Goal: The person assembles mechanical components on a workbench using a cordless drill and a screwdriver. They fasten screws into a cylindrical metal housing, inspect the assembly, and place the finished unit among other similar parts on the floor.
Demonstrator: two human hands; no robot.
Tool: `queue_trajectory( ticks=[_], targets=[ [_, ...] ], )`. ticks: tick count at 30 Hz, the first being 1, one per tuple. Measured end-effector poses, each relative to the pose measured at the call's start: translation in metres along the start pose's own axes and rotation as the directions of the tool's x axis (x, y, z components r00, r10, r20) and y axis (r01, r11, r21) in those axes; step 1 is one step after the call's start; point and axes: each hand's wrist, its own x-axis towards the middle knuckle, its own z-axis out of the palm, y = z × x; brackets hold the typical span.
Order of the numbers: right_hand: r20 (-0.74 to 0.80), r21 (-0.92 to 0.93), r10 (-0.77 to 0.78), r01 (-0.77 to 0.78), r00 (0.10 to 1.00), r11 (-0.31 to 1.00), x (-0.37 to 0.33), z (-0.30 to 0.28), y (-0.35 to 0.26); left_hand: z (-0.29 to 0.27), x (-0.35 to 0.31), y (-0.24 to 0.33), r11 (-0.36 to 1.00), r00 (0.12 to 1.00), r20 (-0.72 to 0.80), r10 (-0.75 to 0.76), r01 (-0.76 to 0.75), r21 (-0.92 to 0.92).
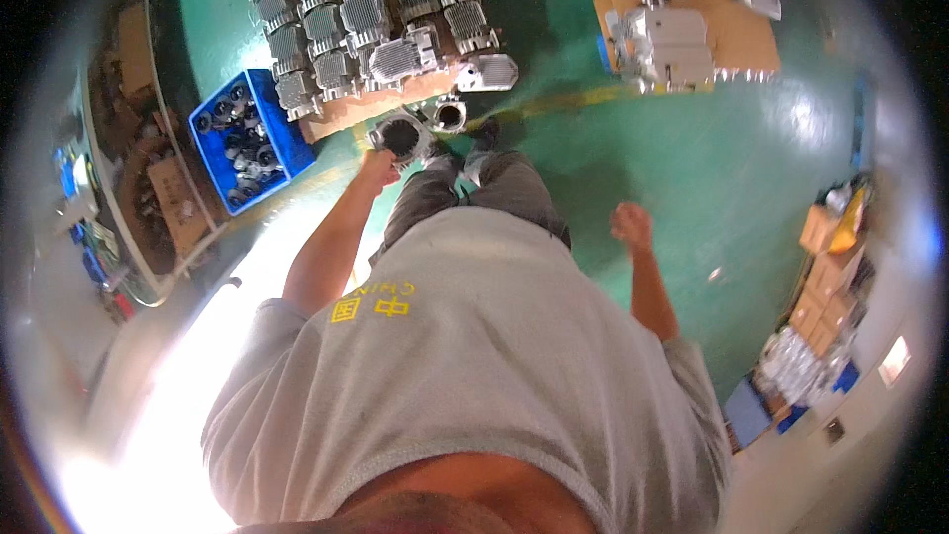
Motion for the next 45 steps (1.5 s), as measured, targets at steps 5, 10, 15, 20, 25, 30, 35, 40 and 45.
queue_trajectory(
  ticks=[5, 10, 15, 20, 25, 30, 35, 40, 45],
  targets=[
    [0.263, -0.424, 0.131, -0.007, 0.956, 0.906, 0.003, -0.018, 0.025, 0.08, 0.012, 0.006, 0.988, 1.0, -0.016, 0.01, -0.007, 0.153],
    [0.262, -0.652, 0.179, 0.037, 0.948, 0.758, 0.041, -0.027, -0.04, 0.147, 0.037, -0.027, 0.954, 0.981, -0.188, 0.043, 0.015, 0.3],
    [0.488, -0.781, -0.146, 0.505, 0.86, 0.366, 0.212, -0.047, -0.097, 0.198, 0.046, -0.025, 0.907, 0.985, -0.14, -0.103, 0.151, 0.394],
    [0.501, -0.696, -0.207, 0.534, 0.84, 0.481, 0.329, 0.058, -0.158, 0.239, 0.091, -0.027, 0.888, 0.984, -0.077, -0.159, 0.177, 0.425],
    [0.49, -0.551, 0.089, 0.228, 0.867, 0.803, 0.326, 0.163, -0.152, 0.279, 0.156, -0.052, 0.883, 0.986, -0.025, -0.163, 0.158, 0.443],
    [0.516, -0.543, 0.222, 0.115, 0.828, 0.832, 0.329, 0.205, -0.105, 0.312, 0.217, -0.071, 0.884, 0.997, 0.023, -0.08, 0.06, 0.463],
    [0.481, -0.589, 0.295, 0.055, 0.825, 0.806, 0.337, 0.236, -0.083, 0.337, 0.268, -0.091, 0.849, 0.999, -0.037, -0.035, 0.049, 0.525],
    [0.448, -0.577, 0.304, 0.012, 0.841, 0.817, 0.353, 0.25, -0.072, 0.336, 0.3, -0.099, 0.863, 0.998, -0.027, -0.053, 0.06, 0.501],
    [0.592, -0.588, -0.08, 0.497, 0.802, 0.638, 0.382, 0.288, -0.073, 0.34, 0.316, -0.116, 0.856, 0.995, -0.093, -0.035, 0.078, 0.511]
  ],
)
